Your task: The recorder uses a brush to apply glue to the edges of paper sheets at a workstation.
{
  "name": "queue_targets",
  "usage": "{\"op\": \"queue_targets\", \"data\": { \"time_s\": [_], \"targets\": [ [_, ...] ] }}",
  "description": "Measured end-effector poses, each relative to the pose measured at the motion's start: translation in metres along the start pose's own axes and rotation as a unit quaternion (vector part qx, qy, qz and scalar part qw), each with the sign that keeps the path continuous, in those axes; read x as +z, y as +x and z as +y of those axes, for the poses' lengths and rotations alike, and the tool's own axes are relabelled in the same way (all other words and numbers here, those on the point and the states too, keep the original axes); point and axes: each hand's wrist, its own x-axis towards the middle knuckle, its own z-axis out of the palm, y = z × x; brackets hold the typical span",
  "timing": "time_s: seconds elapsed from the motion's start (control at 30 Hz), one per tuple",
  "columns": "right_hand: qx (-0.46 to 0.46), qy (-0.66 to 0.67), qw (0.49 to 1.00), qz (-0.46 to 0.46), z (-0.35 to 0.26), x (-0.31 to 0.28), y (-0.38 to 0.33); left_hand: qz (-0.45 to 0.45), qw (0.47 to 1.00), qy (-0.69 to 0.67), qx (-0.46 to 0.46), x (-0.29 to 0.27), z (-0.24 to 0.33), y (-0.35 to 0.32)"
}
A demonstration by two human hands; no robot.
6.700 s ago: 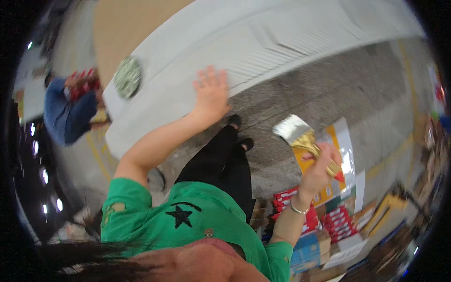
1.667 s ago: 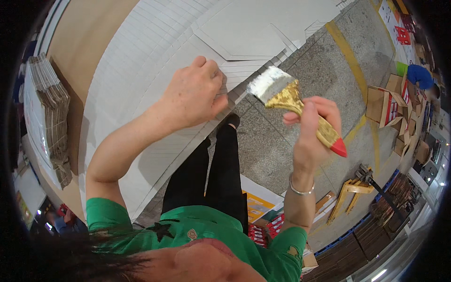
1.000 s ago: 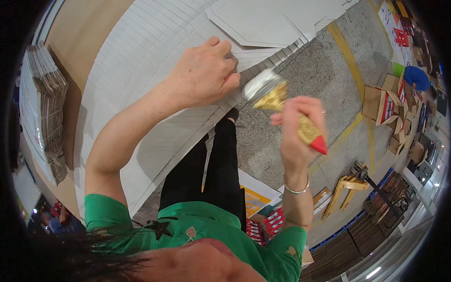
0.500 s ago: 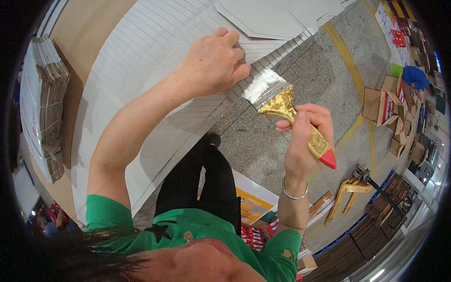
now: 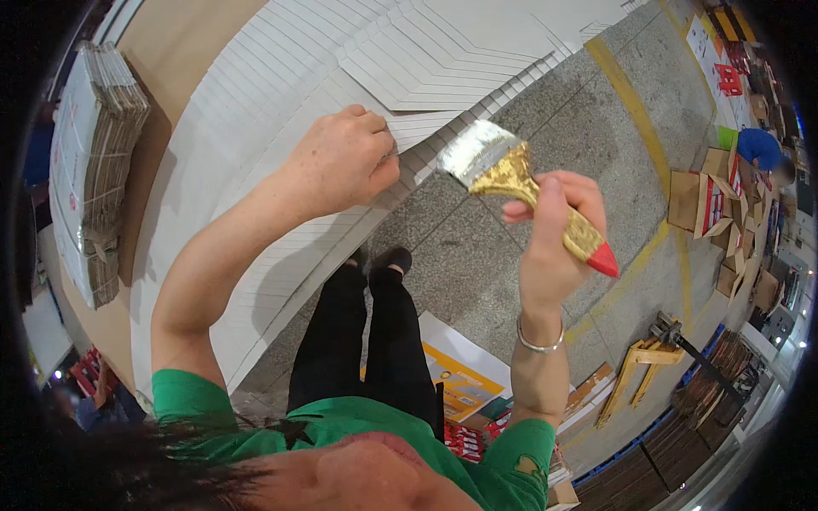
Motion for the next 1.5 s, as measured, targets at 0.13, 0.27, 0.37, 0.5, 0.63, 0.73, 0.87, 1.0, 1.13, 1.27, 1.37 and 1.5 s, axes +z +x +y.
{"op": "queue_targets", "data": {
  "time_s": [0.13, 0.27, 0.37, 0.5, 0.63, 0.73, 0.87, 1.0, 1.13, 1.27, 1.37, 1.5],
  "targets": [
    [0.037, -0.029, 0.998, -0.029, 0.01, 0.007, -0.017, 0.038, 0.998, -0.022, 0.041, 0.004, -0.006, -0.002],
    [0.013, -0.041, 0.996, -0.076, -0.003, 0.007, -0.026, 0.044, 0.998, -0.022, 0.045, 0.003, -0.007, -0.004],
    [0.033, -0.056, 0.998, -0.005, -0.001, 0.022, -0.012, 0.055, 0.997, -0.016, 0.06, 0.004, -0.008, -0.002],
    [-0.009, -0.123, 0.986, -0.108, -0.003, 0.009, -0.043, 0.041, 0.998, -0.022, 0.051, 0.006, -0.01, -0.002],
    [0.064, -0.036, 0.997, 0.006, -0.015, 0.028, -0.029, 0.056, 0.997, -0.019, 0.053, 0.009, -0.009, -0.004],
    [-0.018, -0.189, 0.967, -0.168, 0.0, 0.011, -0.048, 0.063, 0.996, -0.013, 0.056, 0.005, -0.009, -0.003],
    [0.101, -0.004, 0.993, -0.054, -0.019, -0.002, -0.04, 0.071, 0.996, -0.032, 0.047, 0.007, -0.009, -0.005],
    [0.176, -0.16, 0.969, -0.065, 0.011, -0.003, 0.006, 0.132, 0.985, -0.081, 0.074, 0.012, -0.013, -0.006],
    [0.123, -0.252, 0.95, -0.135, 0.072, -0.007, 0.023, 0.107, 0.982, -0.148, 0.048, 0.0, -0.016, -0.004],
    [0.06, -0.308, 0.94, -0.134, 0.088, 0.005, 0.044, 0.08, 0.977, -0.199, 0.006, -0.007, -0.02, -0.009],
    [0.077, -0.358, 0.92, -0.137, 0.086, 0.009, 0.056, 0.052, 0.976, -0.209, -0.016, -0.01, -0.021, -0.008],
    [0.052, -0.381, 0.911, -0.149, 0.1, 0.007, 0.061, 0.051, 0.977, -0.205, -0.022, -0.011, -0.02, -0.006]
  ]
}}
